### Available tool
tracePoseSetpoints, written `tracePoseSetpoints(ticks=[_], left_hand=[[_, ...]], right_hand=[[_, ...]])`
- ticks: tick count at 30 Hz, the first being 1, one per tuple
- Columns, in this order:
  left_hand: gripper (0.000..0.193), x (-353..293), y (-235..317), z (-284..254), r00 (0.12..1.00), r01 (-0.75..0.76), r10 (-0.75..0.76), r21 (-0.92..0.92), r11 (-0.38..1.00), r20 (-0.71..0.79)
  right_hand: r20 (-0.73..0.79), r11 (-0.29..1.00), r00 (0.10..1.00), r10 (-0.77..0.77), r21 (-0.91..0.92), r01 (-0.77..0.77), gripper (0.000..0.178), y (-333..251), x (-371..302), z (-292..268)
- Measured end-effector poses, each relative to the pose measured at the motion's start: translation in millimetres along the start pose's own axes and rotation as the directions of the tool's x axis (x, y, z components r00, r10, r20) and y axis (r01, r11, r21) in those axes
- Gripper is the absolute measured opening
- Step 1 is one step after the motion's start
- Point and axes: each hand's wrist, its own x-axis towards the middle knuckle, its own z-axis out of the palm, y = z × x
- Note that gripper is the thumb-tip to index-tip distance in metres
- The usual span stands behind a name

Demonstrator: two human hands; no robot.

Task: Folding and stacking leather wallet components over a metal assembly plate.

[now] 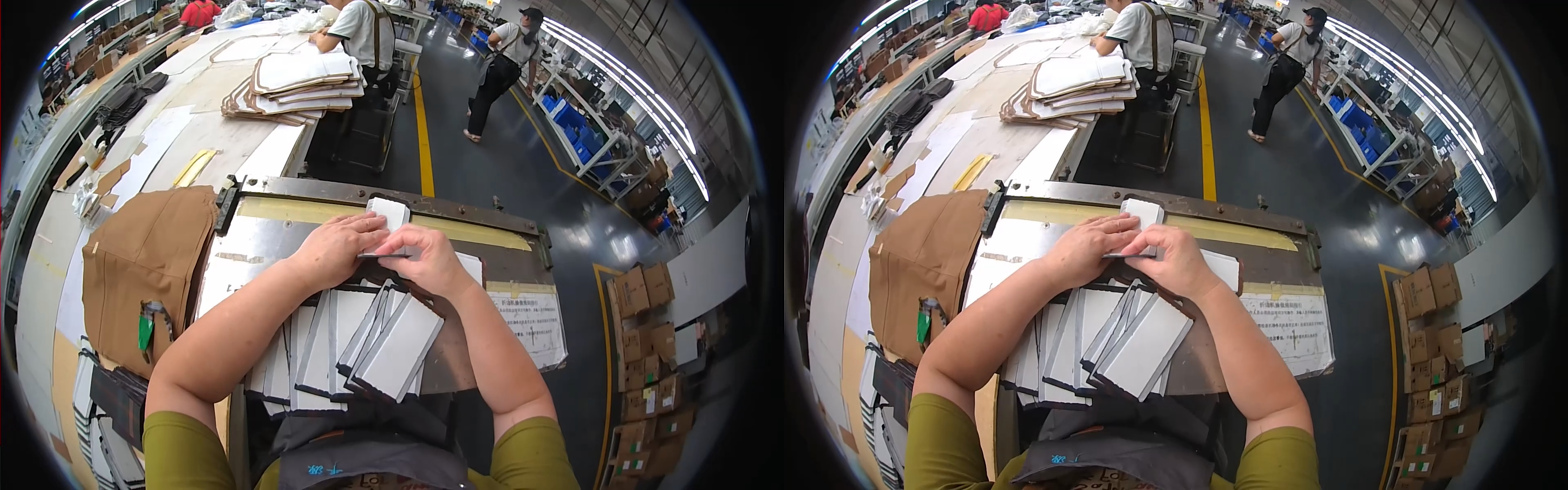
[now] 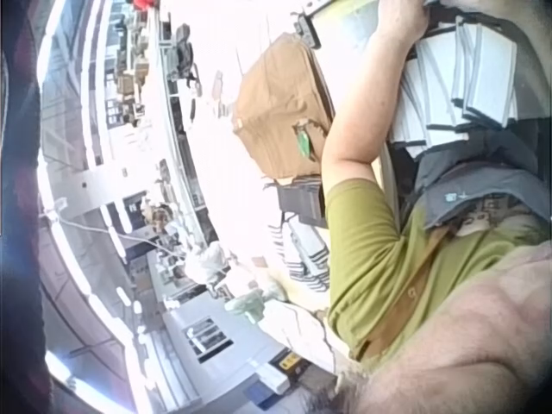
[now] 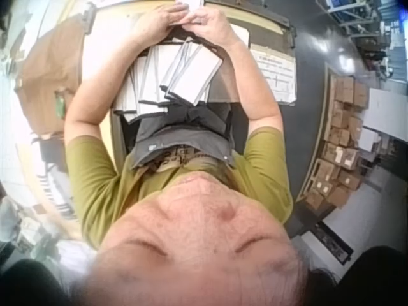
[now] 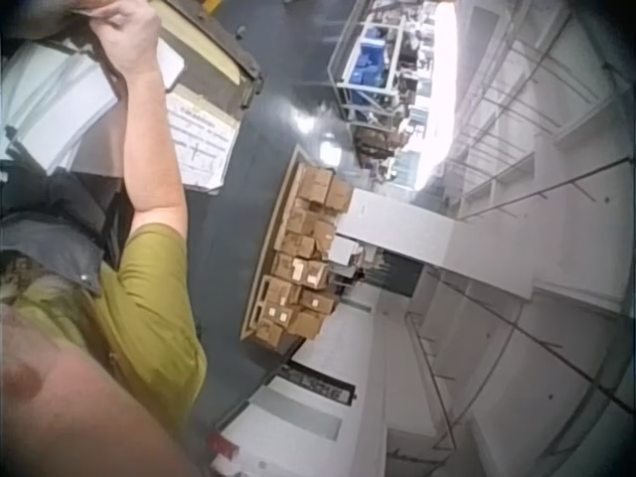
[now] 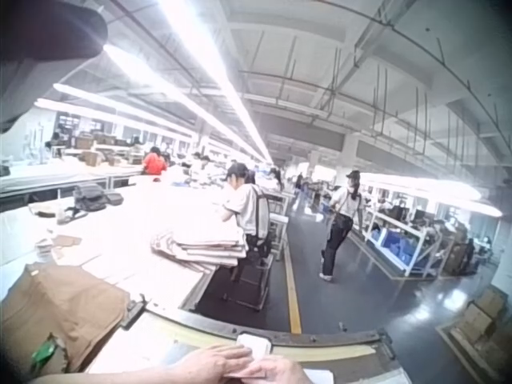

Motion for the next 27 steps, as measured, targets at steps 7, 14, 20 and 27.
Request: tracePoseSetpoints(ticks=[7,14,20,27], left_hand=[[0.054,1.3,8.1,-8.8,0.997,0.070,-0.071,0.029,0.997,0.015],[0.046,1.4,10.3,-17.1,0.992,0.103,-0.101,-0.023,0.994,0.071],[0.037,-0.9,5.9,-2.7,0.987,0.120,-0.095,0.202,0.972,-0.130],[0.039,-3.2,6.5,-4.5,0.987,0.130,-0.100,0.250,0.959,-0.128]], right_hand=[[-0.044,0.943,0.993,-0.108,-0.320,0.089,0.043,27.0,0.0,7.9],[0.013,0.905,0.995,-0.099,-0.414,0.095,0.043,21.4,-1.3,8.0],[-0.007,0.892,0.997,-0.078,-0.447,0.066,0.035,25.0,-1.2,11.5],[0.023,0.846,0.995,-0.098,-0.524,0.095,0.041,23.0,0.6,11.6]])
